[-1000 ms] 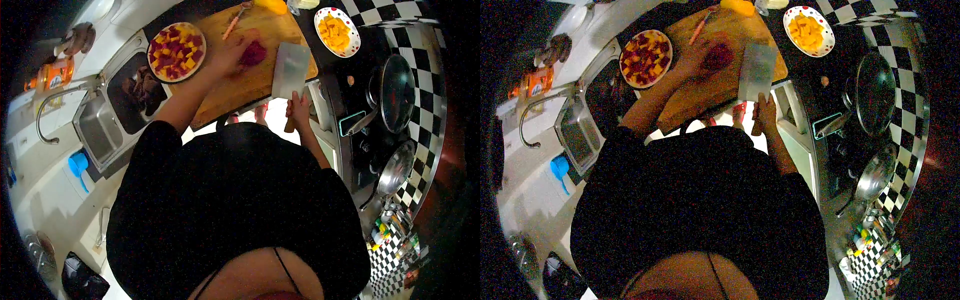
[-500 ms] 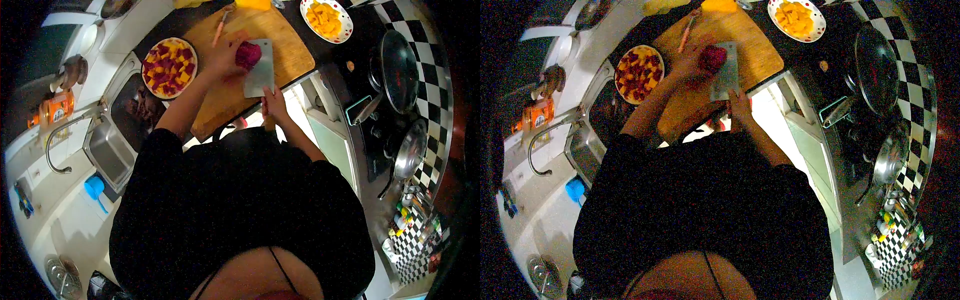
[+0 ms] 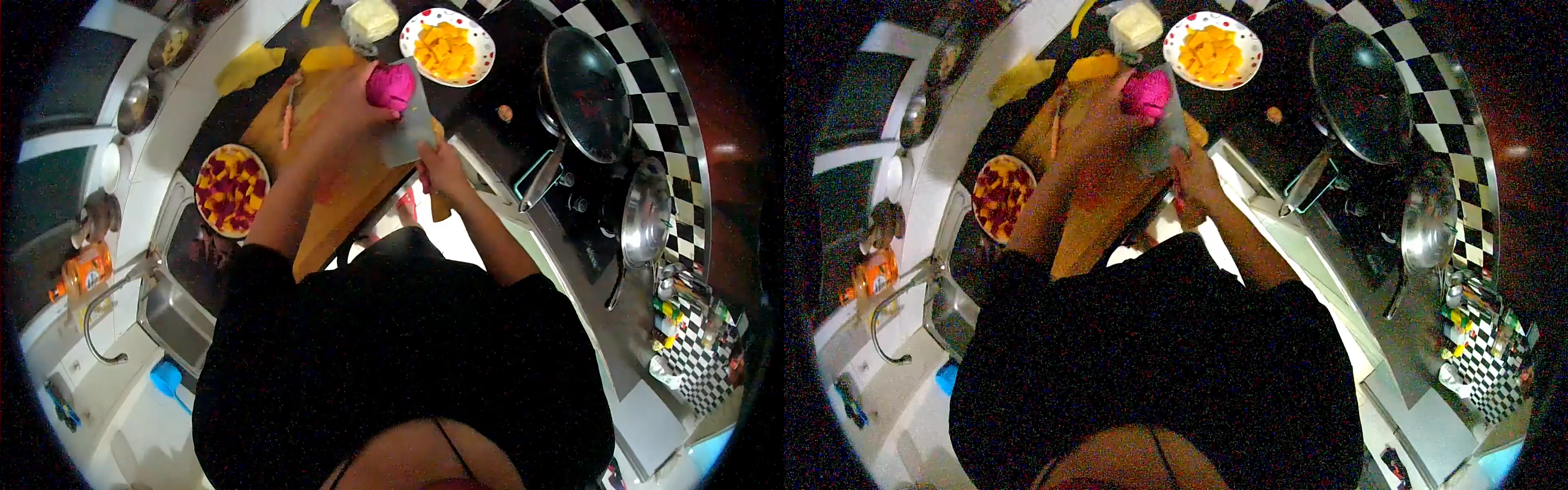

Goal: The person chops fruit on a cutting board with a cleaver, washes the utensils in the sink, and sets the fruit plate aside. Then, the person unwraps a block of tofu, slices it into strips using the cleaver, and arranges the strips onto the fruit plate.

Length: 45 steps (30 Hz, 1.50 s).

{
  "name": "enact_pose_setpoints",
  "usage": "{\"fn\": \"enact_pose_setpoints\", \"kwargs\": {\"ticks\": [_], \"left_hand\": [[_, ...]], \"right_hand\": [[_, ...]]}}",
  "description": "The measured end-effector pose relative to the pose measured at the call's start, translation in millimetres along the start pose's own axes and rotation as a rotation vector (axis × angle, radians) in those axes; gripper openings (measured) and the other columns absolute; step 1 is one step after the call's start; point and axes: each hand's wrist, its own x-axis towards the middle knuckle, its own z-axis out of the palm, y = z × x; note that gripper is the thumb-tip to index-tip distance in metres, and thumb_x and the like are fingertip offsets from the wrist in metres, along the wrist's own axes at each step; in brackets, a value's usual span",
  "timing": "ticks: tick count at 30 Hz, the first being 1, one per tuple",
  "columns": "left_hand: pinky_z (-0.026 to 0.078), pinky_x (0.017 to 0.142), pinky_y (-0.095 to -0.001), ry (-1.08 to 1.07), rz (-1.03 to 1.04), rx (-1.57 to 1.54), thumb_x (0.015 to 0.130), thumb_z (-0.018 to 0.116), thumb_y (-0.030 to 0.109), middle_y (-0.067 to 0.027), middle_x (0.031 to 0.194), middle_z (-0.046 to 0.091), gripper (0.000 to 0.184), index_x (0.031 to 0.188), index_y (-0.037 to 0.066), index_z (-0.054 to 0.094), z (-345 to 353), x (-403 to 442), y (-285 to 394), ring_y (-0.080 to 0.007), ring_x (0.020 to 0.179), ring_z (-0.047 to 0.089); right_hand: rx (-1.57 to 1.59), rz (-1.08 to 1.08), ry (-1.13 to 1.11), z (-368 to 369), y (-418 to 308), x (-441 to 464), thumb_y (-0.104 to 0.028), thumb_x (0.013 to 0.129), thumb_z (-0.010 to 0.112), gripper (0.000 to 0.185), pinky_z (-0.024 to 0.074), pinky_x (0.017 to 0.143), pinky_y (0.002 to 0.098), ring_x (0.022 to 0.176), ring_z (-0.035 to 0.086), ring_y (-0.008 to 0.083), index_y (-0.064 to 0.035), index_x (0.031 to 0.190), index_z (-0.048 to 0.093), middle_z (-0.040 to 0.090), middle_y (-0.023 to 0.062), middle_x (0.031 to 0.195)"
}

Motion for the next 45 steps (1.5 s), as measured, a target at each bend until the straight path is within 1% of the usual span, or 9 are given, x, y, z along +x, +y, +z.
{"fn": "enact_pose_setpoints", "kwargs": {"ticks": [4, 7, 10, 14, 17, 23, 28, 30, 45], "left_hand": [[0.05, 0.074, -0.0342, -0.113, 0.262, -0.322, 0.053, 0.083, 0.024, -0.0105, 0.1, 0.058, 0.081, 0.119, 0.0, 0.043, 38.3, 79.6, 1.5, -0.0235, 0.085, 0.059], [0.051, 0.047, -0.0264, -0.232, -0.116, -0.332, 0.055, 0.082, 0.018, -0.0119, 0.101, 0.058, 0.084, 0.124, 0.0, 0.038, 51.7, 112.5, 15.7, -0.0168, 0.072, 0.062], [0.052, 0.048, -0.0273, -0.191, -0.169, -0.583, 0.053, 0.082, 0.017, -0.0126, 0.101, 0.058, 0.083, 0.123, 0.0, 0.039, 73.7, 140.3, 9.3, -0.0172, 0.073, 0.061], [0.053, 0.07, -0.0313, -0.042, 0.134, 0.171, 0.058, 0.078, 0.023, -0.018, 0.108, 0.057, 0.082, 0.127, 0.003, 0.039, 104.3, 181.9, -52.0, -0.0258, 0.083, 0.062], [0.048, 0.081, -0.0318, -0.163, -0.129, 0.295, 0.065, 0.073, 0.022, -0.0205, 0.111, 0.054, 0.071, 0.127, 0.009, 0.042, 97.0, 177.7, -22.4, -0.0284, 0.091, 0.06], [0.049, 0.077, -0.0312, 0.075, -0.029, -0.118, 0.076, 0.063, 0.01, -0.0154, 0.111, 0.055, 0.046, 0.12, 0.009, 0.05, 89.9, 165.5, -42.0, -0.0232, 0.09, 0.06], [0.05, 0.073, -0.0307, 0.181, 0.236, 0.063, 0.079, 0.06, 0.005, -0.0097, 0.114, 0.055, 0.038, 0.116, 0.008, 0.053, 38.0, 102.4, -37.9, -0.02, 0.087, 0.059], [0.049, 0.076, -0.0295, 0.139, -0.228, -0.268, 0.078, 0.062, 0.006, -0.0097, 0.113, 0.056, 0.04, 0.116, 0.007, 0.052, 23.7, 53.0, -31.8, -0.0202, 0.088, 0.058], [0.048, 0.068, -0.0279, 0.647, -0.726, 0.026, 0.08, 0.06, 0.012, -0.0098, 0.092, 0.064, 0.03, 0.108, 0.003, 0.057, -61.7, -309.9, 7.7, -0.0164, 0.078, 0.06]], "right_hand": [[0.108, -0.028, 0.054, -52.5, -44.8, 14.5, -0.025, 0.09, 0.045, 0.018, 0.0376, 0.035, 0.0268, 0.04, 0.042, 0.01, -0.0072, 0.089, 0.043, 0.043, 0.0015, 0.056], [-0.051, -0.178, 0.129, -84.3, -13.6, 57.6, -0.025, 0.089, 0.045, 0.019, 0.0381, 0.036, 0.0276, 0.04, 0.042, 0.0109, -0.0065, 0.087, 0.043, 0.043, 0.0017, 0.056], [-0.058, -0.088, 0.178, -108.0, -25.3, 68.3, -0.025, 0.088, 0.046, 0.021, 0.0392, 0.037, 0.0286, 0.041, 0.043, 0.0121, -0.0053, 0.085, 0.042, 0.044, 0.0025, 0.056], [-0.047, 0.002, 0.194, -129.8, -47.6, 55.7, -0.025, 0.088, 0.047, 0.021, 0.0399, 0.037, 0.0284, 0.042, 0.044, 0.0121, -0.0052, 0.087, 0.042, 0.044, 0.003, 0.057], [0.032, 0.088, 0.233, -144.8, -46.8, 50.5, -0.025, 0.088, 0.048, 0.021, 0.0397, 0.037, 0.028, 0.043, 0.045, 0.0118, -0.005, 0.09, 0.042, 0.044, 0.0032, 0.057], [0.085, -0.074, 0.331, -158.2, -63.4, 25.4, -0.023, 0.089, 0.049, 0.018, 0.039, 0.037, 0.026, 0.043, 0.043, 0.0109, -0.0058, 0.091, 0.041, 0.045, 0.0031, 0.061], [0.414, -0.109, 0.262, -153.6, -74.7, 11.0, -0.02, 0.09, 0.047, 0.015, 0.0383, 0.036, 0.0254, 0.042, 0.043, 0.0114, -0.0069, 0.093, 0.041, 0.046, 0.0033, 0.064], [0.453, -0.11, 0.252, -145.8, -78.4, 4.7, -0.019, 0.09, 0.048, 0.014, 0.0383, 0.036, 0.0256, 0.042, 0.043, 0.0116, -0.0072, 0.094, 0.041, 0.047, 0.0033, 0.064], [0.28, 0.003, -0.198, -4.0, -58.1, -23.8, -0.019, 0.089, 0.049, 0.017, 0.037, 0.039, 0.025, 0.044, 0.043, 0.0106, -0.0107, 0.102, 0.041, 0.046, 0.0022, 0.064]]}}
